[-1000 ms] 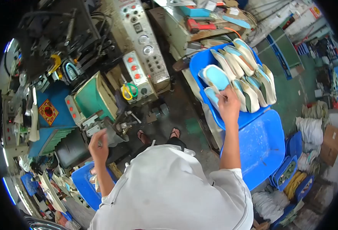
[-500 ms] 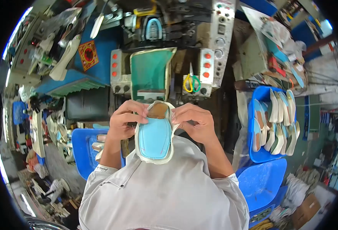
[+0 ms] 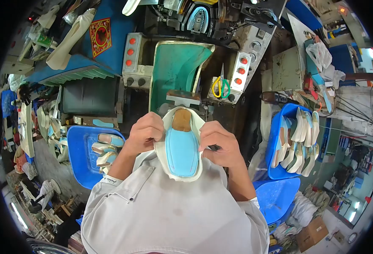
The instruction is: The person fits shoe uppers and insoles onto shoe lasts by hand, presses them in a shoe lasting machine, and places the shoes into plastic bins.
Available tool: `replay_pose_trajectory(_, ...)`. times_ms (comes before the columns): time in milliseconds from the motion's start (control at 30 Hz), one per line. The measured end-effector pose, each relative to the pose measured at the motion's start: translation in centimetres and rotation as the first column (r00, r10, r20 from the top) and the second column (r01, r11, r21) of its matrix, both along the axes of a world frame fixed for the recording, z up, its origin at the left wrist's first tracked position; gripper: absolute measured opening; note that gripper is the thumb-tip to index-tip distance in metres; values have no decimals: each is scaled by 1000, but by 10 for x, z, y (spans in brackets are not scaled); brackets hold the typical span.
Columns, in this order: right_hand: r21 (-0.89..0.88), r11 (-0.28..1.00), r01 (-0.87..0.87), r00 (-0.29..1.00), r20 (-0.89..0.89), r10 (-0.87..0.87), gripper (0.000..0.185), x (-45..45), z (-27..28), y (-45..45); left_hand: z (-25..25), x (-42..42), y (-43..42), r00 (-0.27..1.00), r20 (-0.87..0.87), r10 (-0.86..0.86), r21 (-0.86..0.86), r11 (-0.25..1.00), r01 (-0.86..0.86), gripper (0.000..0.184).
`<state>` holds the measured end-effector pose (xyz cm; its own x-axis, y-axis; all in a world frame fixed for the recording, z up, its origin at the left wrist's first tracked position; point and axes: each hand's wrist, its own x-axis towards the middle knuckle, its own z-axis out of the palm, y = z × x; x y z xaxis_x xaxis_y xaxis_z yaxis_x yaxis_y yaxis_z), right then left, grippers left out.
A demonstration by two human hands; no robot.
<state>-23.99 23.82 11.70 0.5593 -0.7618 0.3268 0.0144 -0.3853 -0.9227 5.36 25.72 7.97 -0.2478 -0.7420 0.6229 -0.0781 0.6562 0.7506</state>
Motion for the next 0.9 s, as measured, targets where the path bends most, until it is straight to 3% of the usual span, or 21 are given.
replay_pose_trajectory(67,-12,998,69,995,79,-68,33,-1,-10,1,-1,-10,-1,995,-15,94,-39,995,-94,35)
replay_pose_trajectory(167,-24,983,181,924,347,-162,29,7,-29,-8,-9,-21,-1,977,-37,212,-55,975,-214,35)
replay_pose_trajectory(200,48,971,232,890,392,-232,28,12,-29,-10,-11,-23,-2,972,-30,232,-64,970,-234,36)
replay_pose_trajectory(300,85,974,209,906,358,-225,28,12,-27,-23,-9,-29,-1,947,-42,320,41,947,-318,40)
replay_pose_trajectory(333,119,975,188,926,308,-216,36,10,-22,-25,-8,-29,-2,933,-47,356,96,932,-351,42)
replay_pose_trajectory(467,-30,978,207,943,274,-191,47,16,30,-28,-4,-29,-14,929,-107,353,161,929,-334,61)
replay_pose_trajectory(567,-387,907,166,980,167,-108,43,0,37,-35,25,-43,-11,956,-131,262,90,964,-252,59)
replay_pose_trajectory(600,-422,887,189,980,136,-145,40,3,42,-40,40,-47,-10,961,-111,251,18,968,-251,56)
replay_pose_trajectory(733,-452,831,325,941,67,-331,33,15,61,-44,60,-67,-13,881,24,473,-157,872,-464,47)
replay_pose_trajectory(833,-550,740,387,917,143,-373,36,14,43,-51,53,-71,-17,818,115,564,-360,791,-495,35)
replay_pose_trajectory(900,-551,742,382,919,145,-366,36,16,42,-53,57,-73,-19,809,91,581,-275,795,-541,35)
